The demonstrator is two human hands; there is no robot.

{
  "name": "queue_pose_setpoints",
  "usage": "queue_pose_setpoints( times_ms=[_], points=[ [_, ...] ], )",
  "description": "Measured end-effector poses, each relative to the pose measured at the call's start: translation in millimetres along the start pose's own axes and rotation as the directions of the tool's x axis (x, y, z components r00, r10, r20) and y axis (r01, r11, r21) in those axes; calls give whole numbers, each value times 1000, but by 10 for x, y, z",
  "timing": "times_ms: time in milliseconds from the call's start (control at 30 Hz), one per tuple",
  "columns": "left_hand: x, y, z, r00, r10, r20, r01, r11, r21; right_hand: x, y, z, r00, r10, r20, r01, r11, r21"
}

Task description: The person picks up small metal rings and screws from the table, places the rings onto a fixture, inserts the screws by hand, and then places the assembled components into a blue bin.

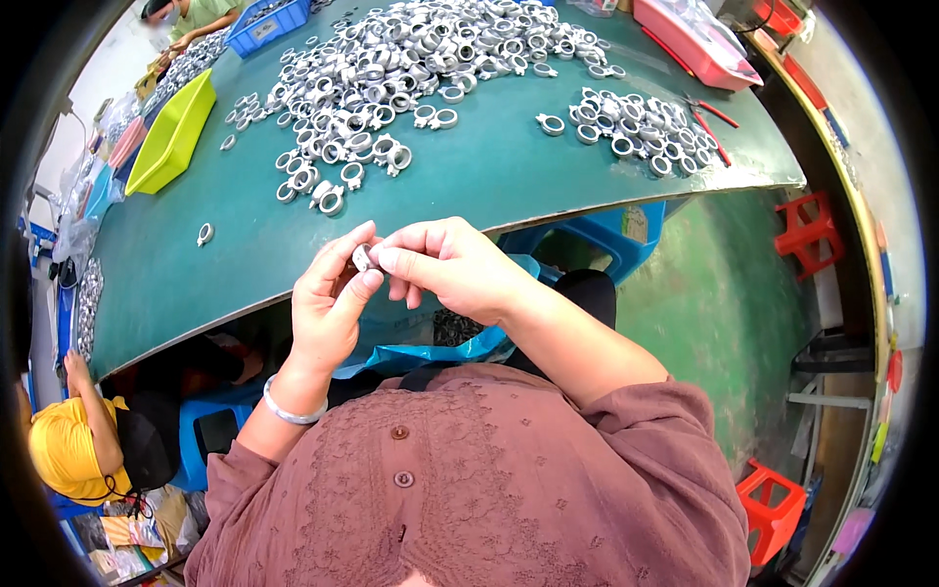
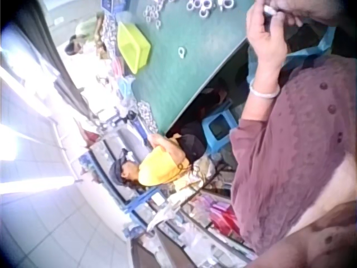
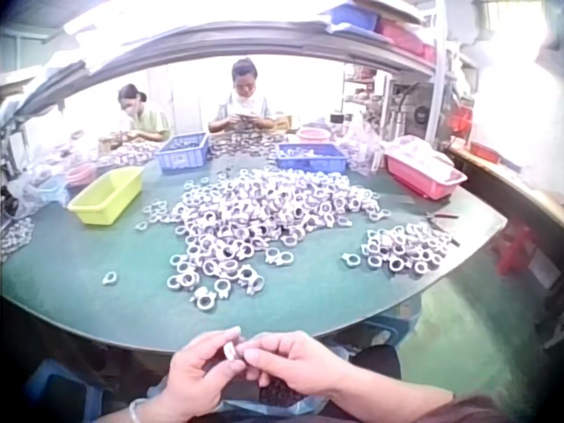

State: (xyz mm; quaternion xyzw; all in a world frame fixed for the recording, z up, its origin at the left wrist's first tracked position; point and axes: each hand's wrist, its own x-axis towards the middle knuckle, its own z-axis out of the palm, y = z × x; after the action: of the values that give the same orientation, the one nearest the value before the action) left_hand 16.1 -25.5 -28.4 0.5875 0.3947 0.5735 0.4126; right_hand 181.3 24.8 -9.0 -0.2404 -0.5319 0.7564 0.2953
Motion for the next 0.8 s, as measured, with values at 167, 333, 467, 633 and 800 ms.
queue_pose_setpoints(
  times_ms=[167,333,467,633,800],
  points=[
    [-27,11,-11,998,-63,0,63,995,-80,-18,2,23,1000,-7,-4,7,1000,-17],
    [-34,21,-25,1000,-22,9,22,1000,22,-22,14,35,1000,-18,-8,18,999,-37],
    [-39,14,-30,1000,5,1,-5,997,83,-34,-9,40,1000,-5,-14,4,996,-84],
    [-51,20,-65,998,-28,56,20,989,145,-35,-19,34,999,-21,-25,18,994,-107],
    [-49,33,-58,997,-36,61,25,982,186,-39,-33,30,999,-24,-37,19,991,-132]
  ],
)
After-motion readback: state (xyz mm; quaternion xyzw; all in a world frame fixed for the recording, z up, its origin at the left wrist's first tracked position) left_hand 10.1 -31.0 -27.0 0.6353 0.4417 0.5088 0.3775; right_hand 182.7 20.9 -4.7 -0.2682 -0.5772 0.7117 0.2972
